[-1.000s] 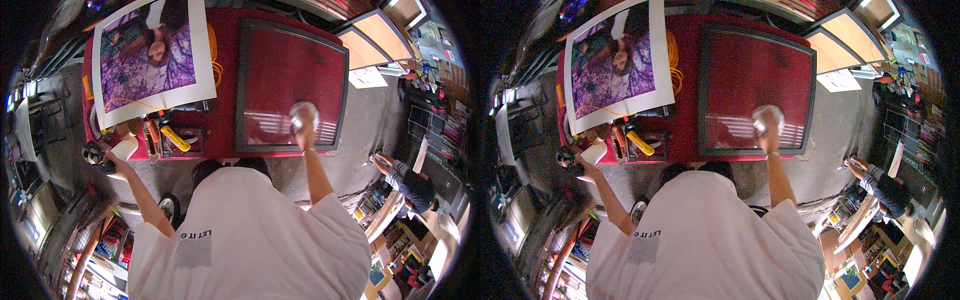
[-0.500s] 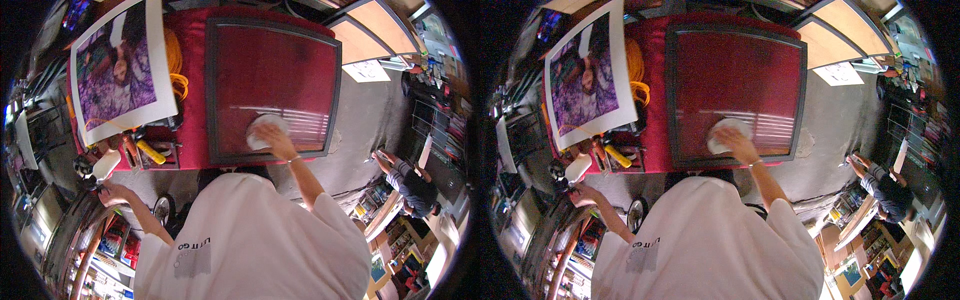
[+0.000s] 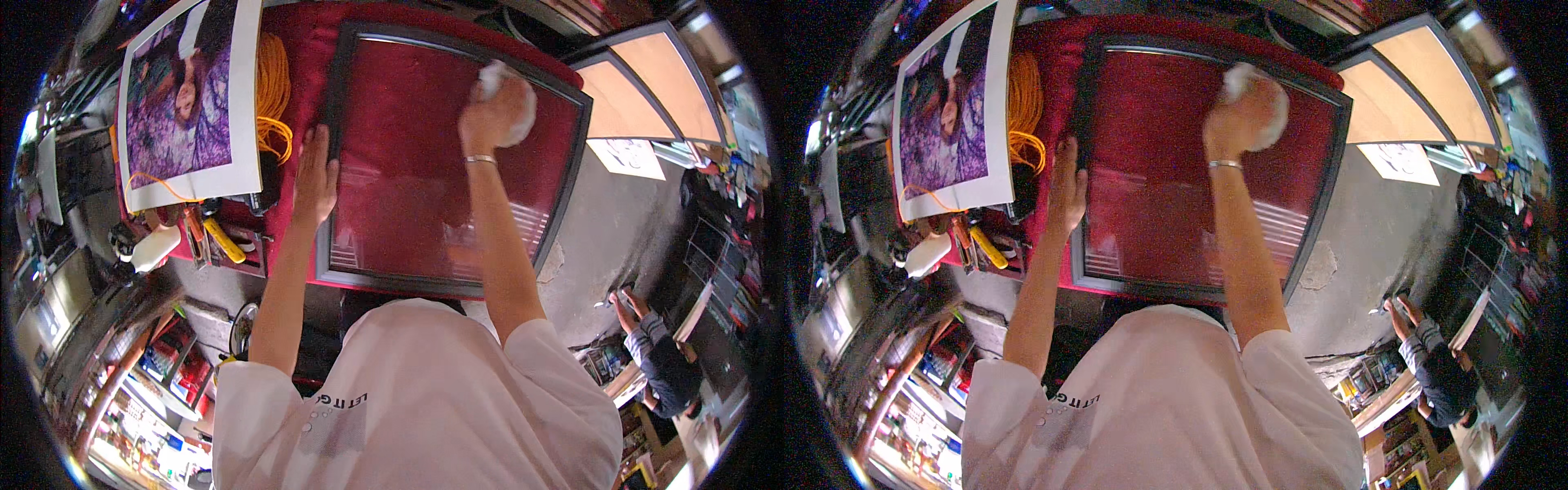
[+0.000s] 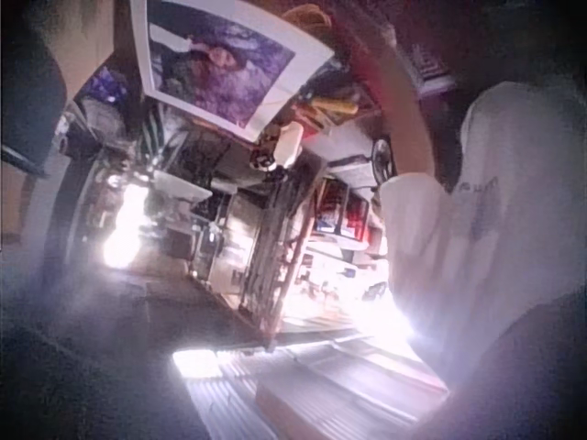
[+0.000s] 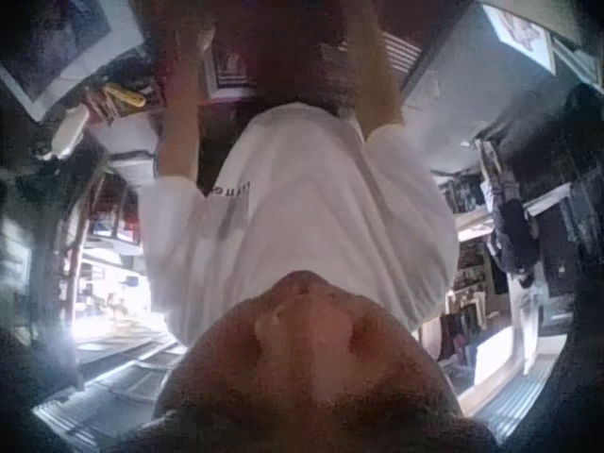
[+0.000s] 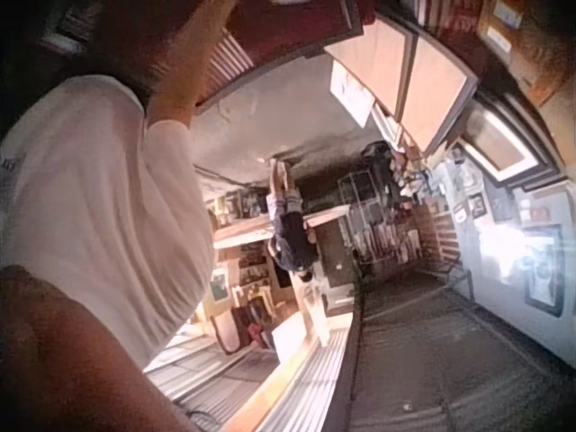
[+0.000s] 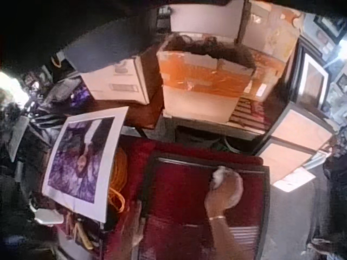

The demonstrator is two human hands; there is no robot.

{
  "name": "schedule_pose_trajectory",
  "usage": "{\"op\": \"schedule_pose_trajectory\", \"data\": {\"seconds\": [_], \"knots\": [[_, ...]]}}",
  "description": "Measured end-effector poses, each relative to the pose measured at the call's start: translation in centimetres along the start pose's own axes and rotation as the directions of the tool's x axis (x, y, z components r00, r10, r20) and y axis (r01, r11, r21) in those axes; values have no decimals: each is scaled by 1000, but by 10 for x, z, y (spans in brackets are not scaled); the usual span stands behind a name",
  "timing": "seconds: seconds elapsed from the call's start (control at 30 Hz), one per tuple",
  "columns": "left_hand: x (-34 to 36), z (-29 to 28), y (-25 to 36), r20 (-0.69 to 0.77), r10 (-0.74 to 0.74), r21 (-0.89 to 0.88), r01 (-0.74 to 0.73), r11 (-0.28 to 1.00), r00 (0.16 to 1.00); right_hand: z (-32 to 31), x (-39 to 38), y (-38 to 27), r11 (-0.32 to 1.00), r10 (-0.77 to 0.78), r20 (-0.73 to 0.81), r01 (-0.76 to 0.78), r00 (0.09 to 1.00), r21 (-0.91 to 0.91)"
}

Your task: The person cleans a glass pane with a spray bottle and cloth, then places a printed photo into a picture frame. They secure the backboard using a staple gun and attach hanging hardware to the back of the frame.

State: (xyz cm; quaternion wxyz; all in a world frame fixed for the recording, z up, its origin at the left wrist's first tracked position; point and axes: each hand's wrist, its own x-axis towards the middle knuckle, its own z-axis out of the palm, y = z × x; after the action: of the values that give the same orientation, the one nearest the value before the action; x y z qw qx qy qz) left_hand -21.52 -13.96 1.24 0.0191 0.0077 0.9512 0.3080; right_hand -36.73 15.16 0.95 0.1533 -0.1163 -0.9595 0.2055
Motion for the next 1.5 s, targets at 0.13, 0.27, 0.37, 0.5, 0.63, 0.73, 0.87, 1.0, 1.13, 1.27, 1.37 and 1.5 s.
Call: {"op": "schedule_pose_trajectory", "data": {"seconds": [0.13,0.27,0.37,0.5,0.63,0.73,0.87,1.0,1.13,1.27,1.37,1.5], "knots": [[13,1,-11,69,139,48,-143,989,988,62,-24,-78,890,-381,-40,379,924,253],[13,-2,-16,76,193,35,-196,980,978,52,-49,-110,784,-585,145,510,798,355],[10,2,-29,17,201,17,-201,979,979,-5,-158,-93,819,-529,374,344,762,459],[15,-1,-24,53,206,28,-208,978,977,-67,-287,-42,528,-849,450,399,278,749],[14,-2,-23,46,234,36,-235,971,971,-24,-181,-45,580,-801,421,378,425,721],[21,1,-23,35,258,8,-258,966,966,17,-91,-66,767,-618,211,521,757,375],[19,2,-30,31,277,25,-278,960,960,-8,-195,-86,849,-504,395,356,768,390],[14,10,-34,-1,302,42,-302,952,953,-84,-346,-73,831,-536,638,213,553,513],[15,9,-36,23,342,82,-343,936,939,-127,-339,-24,916,-389,729,157,563,368],[19,7,-35,14,396,101,-396,913,918,-186,-341,132,939,75,377,-192,923,285],[14,14,-35,25,425,21,-426,904,905,-177,-335,148,924,301,43,-280,953,-260],[18,14,-38,46,433,16,-435,901,900,-102,-381,-67,966,251,334,-259,908,-23]]}}
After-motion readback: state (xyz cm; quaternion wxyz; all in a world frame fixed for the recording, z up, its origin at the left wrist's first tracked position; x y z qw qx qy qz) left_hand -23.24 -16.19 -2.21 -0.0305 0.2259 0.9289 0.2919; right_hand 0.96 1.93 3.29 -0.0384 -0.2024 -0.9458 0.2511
